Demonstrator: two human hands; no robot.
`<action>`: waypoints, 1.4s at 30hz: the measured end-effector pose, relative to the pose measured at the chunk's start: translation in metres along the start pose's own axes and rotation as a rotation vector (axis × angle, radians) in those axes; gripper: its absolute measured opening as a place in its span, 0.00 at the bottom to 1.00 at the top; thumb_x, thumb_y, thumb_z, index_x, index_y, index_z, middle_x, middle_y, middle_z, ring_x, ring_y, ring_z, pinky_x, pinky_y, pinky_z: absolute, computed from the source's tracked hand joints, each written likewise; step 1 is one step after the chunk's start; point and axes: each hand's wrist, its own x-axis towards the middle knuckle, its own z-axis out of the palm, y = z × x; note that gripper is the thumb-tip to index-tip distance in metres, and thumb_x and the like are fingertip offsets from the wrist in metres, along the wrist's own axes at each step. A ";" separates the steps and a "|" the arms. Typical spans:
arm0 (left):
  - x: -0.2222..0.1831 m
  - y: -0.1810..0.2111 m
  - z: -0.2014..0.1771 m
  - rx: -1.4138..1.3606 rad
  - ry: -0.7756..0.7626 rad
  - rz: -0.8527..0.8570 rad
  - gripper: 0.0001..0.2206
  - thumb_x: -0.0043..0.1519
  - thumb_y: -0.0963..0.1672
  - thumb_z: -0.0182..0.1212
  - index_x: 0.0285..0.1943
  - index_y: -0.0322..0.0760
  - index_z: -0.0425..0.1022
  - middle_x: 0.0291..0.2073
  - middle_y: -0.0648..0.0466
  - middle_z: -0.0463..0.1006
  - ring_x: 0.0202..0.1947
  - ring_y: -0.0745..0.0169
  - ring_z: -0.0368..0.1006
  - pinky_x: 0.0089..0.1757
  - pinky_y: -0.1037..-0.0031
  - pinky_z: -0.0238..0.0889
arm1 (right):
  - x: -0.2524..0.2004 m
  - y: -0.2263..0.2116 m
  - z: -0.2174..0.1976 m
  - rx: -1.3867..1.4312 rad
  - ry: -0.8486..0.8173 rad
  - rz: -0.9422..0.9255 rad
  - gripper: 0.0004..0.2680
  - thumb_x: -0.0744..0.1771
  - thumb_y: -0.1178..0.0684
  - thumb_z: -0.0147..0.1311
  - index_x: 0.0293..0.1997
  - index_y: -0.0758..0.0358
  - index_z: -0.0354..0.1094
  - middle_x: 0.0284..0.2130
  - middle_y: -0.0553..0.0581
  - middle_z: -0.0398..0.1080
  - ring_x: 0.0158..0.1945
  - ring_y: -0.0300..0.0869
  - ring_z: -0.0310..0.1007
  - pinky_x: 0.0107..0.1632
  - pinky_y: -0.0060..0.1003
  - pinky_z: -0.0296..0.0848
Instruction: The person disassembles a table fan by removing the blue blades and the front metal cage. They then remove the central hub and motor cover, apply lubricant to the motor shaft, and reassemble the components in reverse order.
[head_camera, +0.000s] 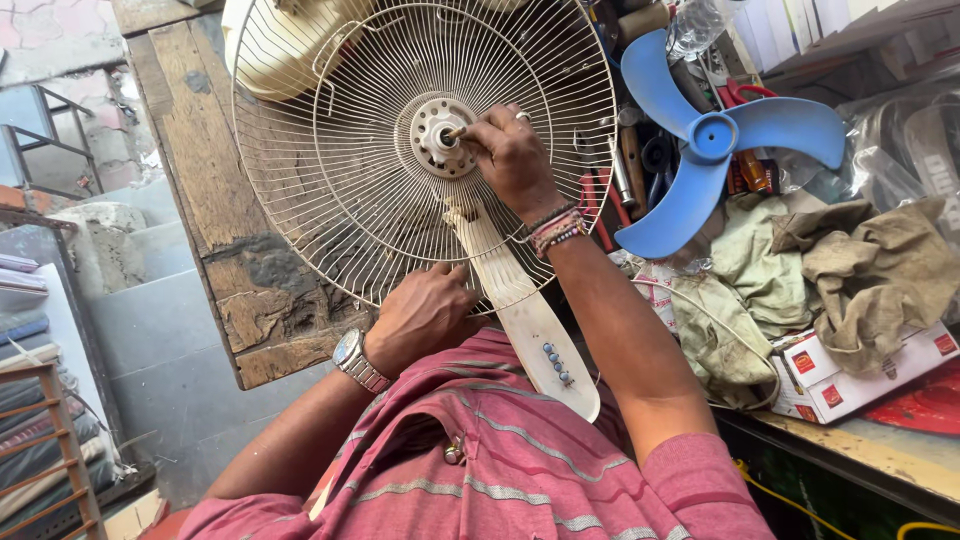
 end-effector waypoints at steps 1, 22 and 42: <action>0.000 -0.001 0.000 -0.004 0.004 -0.007 0.18 0.58 0.54 0.65 0.37 0.37 0.81 0.36 0.45 0.75 0.37 0.49 0.73 0.33 0.58 0.70 | -0.001 -0.004 -0.003 0.015 -0.001 0.002 0.05 0.65 0.56 0.65 0.42 0.60 0.76 0.38 0.53 0.72 0.44 0.44 0.71 0.49 0.37 0.75; -0.001 -0.006 0.007 0.020 -0.003 0.046 0.17 0.58 0.53 0.65 0.36 0.35 0.80 0.35 0.46 0.78 0.36 0.50 0.73 0.32 0.59 0.70 | 0.054 0.009 -0.050 -0.192 0.224 0.147 0.04 0.68 0.53 0.64 0.36 0.59 0.77 0.32 0.54 0.74 0.38 0.45 0.74 0.40 0.42 0.74; -0.007 -0.050 0.023 -0.160 0.171 -0.066 0.15 0.66 0.51 0.59 0.43 0.35 0.78 0.31 0.51 0.77 0.26 0.63 0.72 0.29 0.71 0.68 | -0.070 -0.059 -0.025 0.252 0.086 0.435 0.04 0.68 0.54 0.61 0.41 0.61 0.77 0.35 0.52 0.74 0.36 0.39 0.74 0.38 0.34 0.73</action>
